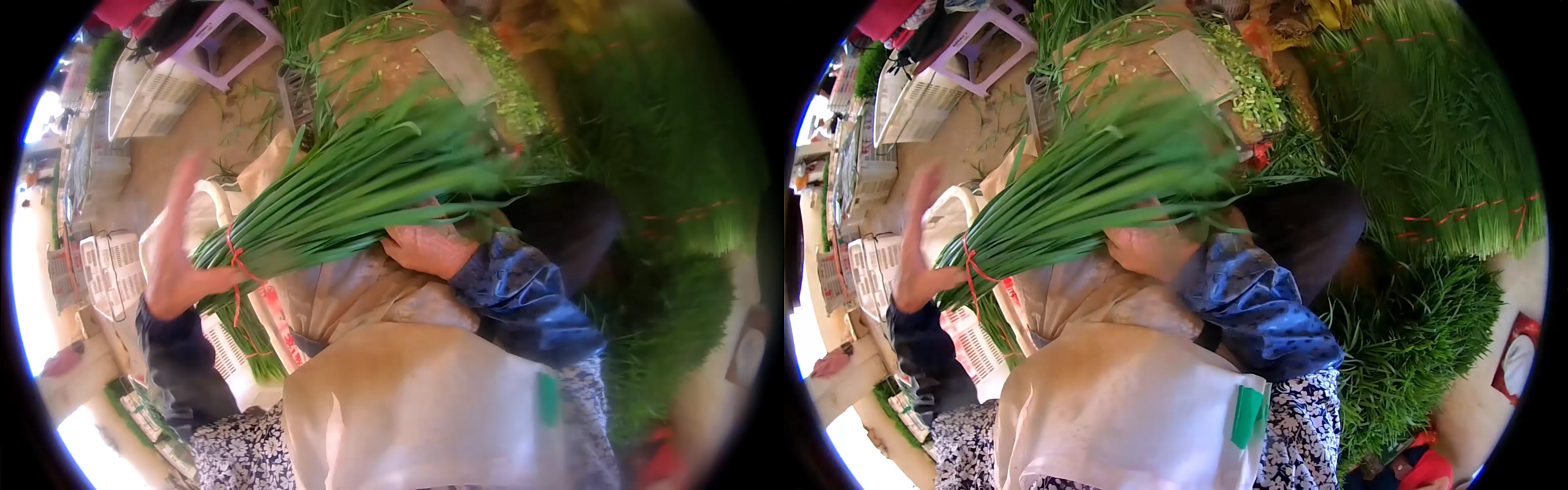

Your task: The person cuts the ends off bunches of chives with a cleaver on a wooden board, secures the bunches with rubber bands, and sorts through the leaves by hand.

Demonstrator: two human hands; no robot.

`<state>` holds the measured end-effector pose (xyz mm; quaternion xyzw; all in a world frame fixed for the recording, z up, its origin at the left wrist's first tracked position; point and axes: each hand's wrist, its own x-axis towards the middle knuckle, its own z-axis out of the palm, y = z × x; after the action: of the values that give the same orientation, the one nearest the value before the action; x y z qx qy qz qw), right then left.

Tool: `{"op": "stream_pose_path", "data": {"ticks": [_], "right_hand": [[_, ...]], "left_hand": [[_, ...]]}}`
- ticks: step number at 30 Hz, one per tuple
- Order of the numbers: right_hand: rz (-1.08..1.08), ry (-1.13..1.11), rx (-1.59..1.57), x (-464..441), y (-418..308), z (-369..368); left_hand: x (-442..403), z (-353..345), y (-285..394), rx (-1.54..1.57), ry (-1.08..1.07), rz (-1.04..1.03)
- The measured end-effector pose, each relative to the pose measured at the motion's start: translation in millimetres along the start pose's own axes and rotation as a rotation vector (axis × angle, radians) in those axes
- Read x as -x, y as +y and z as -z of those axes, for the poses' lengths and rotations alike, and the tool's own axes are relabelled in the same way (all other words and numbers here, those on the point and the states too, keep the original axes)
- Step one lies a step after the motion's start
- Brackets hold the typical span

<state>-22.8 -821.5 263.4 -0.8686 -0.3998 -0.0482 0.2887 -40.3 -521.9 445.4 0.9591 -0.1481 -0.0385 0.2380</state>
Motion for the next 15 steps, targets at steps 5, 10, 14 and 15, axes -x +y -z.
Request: {"op": "stream_pose_path", "data": {"ticks": [5, 10, 14, 15], "right_hand": [[-0.140, -0.192, -0.136, 13.2, -2.0, 27.8], [-0.133, -0.107, -0.149, 36.8, 2.4, 71.6], [-0.025, 0.072, -0.006, 4.6, -16.9, 63.1], [-0.055, 0.092, -0.021, -7.6, -18.8, 51.5]], "left_hand": [[-2.6, -43.1, -13.1, -0.034, -0.340, 0.152], [1.9, -51.2, -26.1, 0.292, -0.329, 0.318], [-20.0, -41.5, -17.8, 0.274, -0.237, 0.171], [-28.8, -42.2, -3.9, 0.171, -0.122, 0.092]]}}
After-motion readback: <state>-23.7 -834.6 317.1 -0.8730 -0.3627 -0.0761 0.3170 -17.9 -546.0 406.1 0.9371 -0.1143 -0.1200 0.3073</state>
